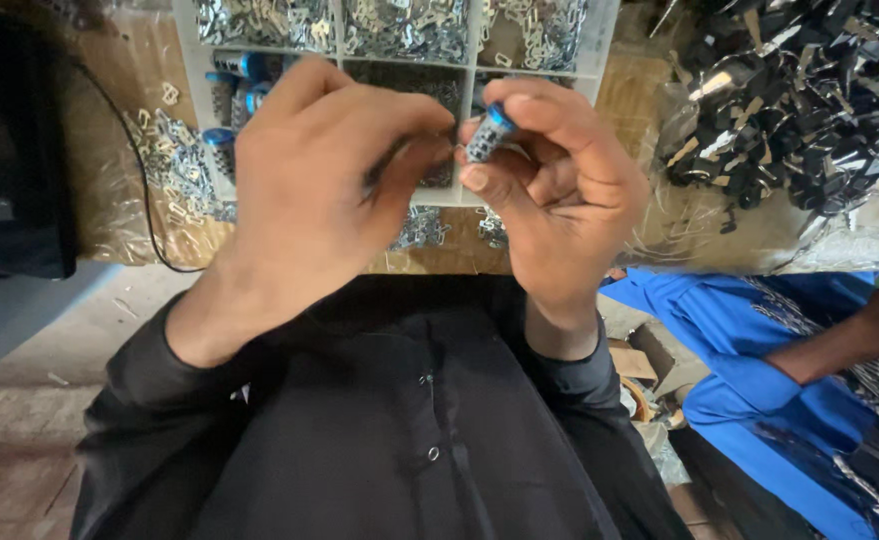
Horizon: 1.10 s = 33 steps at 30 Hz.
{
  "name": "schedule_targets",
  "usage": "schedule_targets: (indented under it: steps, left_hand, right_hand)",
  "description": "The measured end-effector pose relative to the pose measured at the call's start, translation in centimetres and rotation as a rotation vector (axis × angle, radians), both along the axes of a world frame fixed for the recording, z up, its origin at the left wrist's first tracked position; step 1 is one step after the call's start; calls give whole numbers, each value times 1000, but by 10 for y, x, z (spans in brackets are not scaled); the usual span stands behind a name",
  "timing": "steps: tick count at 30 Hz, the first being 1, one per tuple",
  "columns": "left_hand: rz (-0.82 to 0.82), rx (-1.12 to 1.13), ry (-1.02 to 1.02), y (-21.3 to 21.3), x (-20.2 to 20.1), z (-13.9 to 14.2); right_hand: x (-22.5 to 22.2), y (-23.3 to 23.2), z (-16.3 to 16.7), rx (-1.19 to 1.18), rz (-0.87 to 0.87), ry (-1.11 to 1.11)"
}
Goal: The person picks small lock pins and springs from a compartment box and inserts them one at a time into a lock cylinder plug held in the other hand, occasionally using a small metal tool, and sets finished plugs among the pile of lock parts on the bench.
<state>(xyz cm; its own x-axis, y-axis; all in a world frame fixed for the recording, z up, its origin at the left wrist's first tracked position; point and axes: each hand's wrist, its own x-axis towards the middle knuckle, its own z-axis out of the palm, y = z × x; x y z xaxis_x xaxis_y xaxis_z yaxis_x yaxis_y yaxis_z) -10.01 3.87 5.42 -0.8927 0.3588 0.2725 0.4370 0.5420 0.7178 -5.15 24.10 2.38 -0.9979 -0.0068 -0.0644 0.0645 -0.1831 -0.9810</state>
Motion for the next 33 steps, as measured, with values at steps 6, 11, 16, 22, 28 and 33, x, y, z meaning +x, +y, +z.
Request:
schedule_targets:
  steps: [6, 11, 16, 22, 28, 33]
  left_hand:
    - [57, 612, -405, 7, 18, -11]
    - [115, 634, -441, 9, 20, -15]
    - [108, 552, -363, 7, 21, -14]
    - [130, 296, -58, 12, 17, -8]
    - [91, 3, 150, 5, 1, -3]
    - [54, -304, 180, -1, -6, 2]
  right_hand:
    - [3, -2, -5, 4, -14, 22]
    - [4, -3, -4, 11, -1, 32]
    - [3, -4, 0, 45, -4, 41]
    - [3, -11, 8, 254, -22, 52]
    - [-2, -10, 9, 110, -58, 42]
    - [-3, -7, 9, 120, -48, 56]
